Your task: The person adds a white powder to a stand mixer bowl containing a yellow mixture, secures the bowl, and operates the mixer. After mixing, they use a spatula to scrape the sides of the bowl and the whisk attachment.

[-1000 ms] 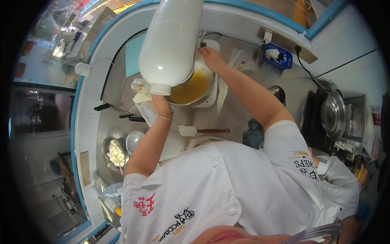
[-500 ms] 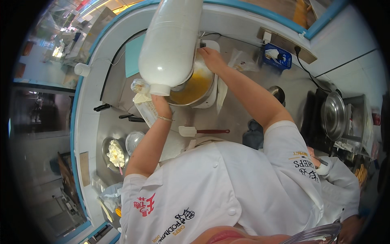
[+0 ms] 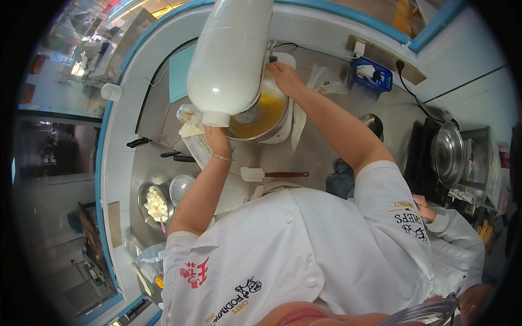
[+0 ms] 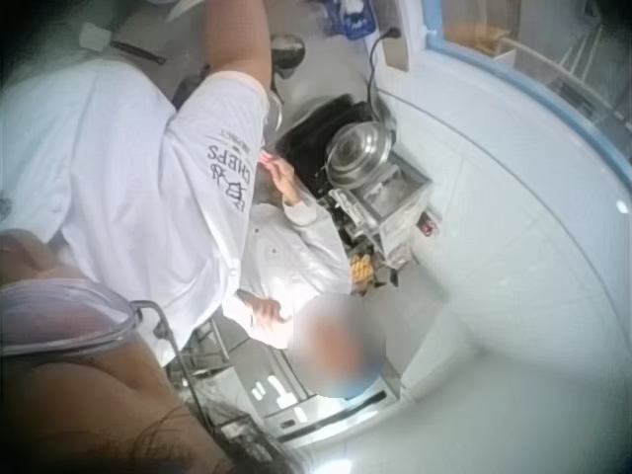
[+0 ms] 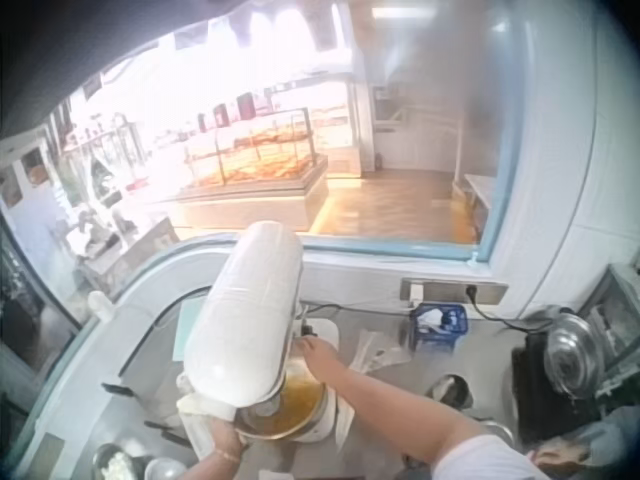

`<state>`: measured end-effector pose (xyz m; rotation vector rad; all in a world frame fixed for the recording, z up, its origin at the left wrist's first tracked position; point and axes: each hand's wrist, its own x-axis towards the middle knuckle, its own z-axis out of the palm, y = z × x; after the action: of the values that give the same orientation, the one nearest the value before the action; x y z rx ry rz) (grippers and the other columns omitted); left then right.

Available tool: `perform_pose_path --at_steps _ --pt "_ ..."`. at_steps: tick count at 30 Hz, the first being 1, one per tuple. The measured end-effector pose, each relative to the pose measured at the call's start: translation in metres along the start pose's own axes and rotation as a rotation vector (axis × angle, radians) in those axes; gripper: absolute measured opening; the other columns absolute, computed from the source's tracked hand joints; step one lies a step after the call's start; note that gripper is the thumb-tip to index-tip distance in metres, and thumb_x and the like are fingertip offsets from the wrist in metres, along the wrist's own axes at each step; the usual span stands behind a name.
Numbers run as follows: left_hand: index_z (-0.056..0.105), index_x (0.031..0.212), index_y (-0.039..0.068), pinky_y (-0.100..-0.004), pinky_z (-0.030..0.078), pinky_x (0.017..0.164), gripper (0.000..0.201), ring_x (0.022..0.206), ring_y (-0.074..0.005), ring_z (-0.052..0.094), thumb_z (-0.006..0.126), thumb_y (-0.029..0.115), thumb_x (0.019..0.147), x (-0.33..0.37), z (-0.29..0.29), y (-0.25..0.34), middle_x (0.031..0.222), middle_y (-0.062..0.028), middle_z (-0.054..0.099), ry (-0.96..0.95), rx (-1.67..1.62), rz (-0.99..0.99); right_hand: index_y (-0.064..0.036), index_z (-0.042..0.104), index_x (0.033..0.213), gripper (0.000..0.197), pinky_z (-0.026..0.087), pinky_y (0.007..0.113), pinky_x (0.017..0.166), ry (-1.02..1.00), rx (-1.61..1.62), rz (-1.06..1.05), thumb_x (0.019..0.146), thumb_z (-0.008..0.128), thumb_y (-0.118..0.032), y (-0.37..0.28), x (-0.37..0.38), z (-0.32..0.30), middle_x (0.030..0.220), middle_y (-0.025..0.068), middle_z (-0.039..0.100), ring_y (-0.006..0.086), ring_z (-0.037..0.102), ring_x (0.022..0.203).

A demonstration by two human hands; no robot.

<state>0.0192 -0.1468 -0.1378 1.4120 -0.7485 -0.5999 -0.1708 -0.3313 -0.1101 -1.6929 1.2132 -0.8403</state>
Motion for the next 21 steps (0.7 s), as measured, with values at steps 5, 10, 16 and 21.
perform_pose_path --at_steps 5,10,16,21 --pt "0.051 0.120 0.001 -0.0300 0.041 0.089 0.033 0.103 -0.0166 0.052 0.050 0.019 0.092 0.003 0.003 -0.003 0.113 -0.0063 0.056 0.042 -0.122 -0.071 -0.0029 0.063 0.111 0.043 0.045 0.038 0.083 0.007 -0.012 0.015 0.094 0.046 -0.039 -0.002 -0.001 0.002 0.101 0.0194 0.066 0.0335 0.061 0.095" --pt "0.050 0.123 0.000 -0.0291 0.042 0.088 0.036 0.103 -0.0158 0.052 0.049 0.020 0.093 0.005 -0.008 -0.018 0.115 -0.0062 0.056 -0.024 0.086 0.071 -0.0024 0.063 0.111 0.042 0.045 0.038 0.083 -0.006 -0.010 0.014 0.094 0.047 -0.037 -0.003 0.000 0.001 0.101 0.0196 0.065 0.0339 0.061 0.095" --pt "0.049 0.125 -0.001 -0.0283 0.042 0.087 0.038 0.103 -0.0152 0.052 0.048 0.019 0.093 0.003 -0.002 -0.005 0.117 -0.0066 0.056 -0.003 0.112 0.053 -0.0033 0.062 0.112 0.042 0.043 0.042 0.087 -0.018 0.013 -0.021 0.093 0.044 -0.037 0.004 0.003 0.001 0.105 0.0207 0.064 0.0376 0.058 0.100" --pt "0.047 0.127 -0.002 -0.0294 0.040 0.092 0.040 0.109 -0.0172 0.051 0.047 0.018 0.093 0.002 0.006 0.002 0.121 -0.0082 0.055 0.064 -0.101 -0.063 -0.0044 0.062 0.112 0.042 0.043 0.043 0.088 -0.005 0.001 -0.040 0.093 0.042 -0.037 0.002 0.002 0.002 0.107 0.0209 0.063 0.0392 0.057 0.102"
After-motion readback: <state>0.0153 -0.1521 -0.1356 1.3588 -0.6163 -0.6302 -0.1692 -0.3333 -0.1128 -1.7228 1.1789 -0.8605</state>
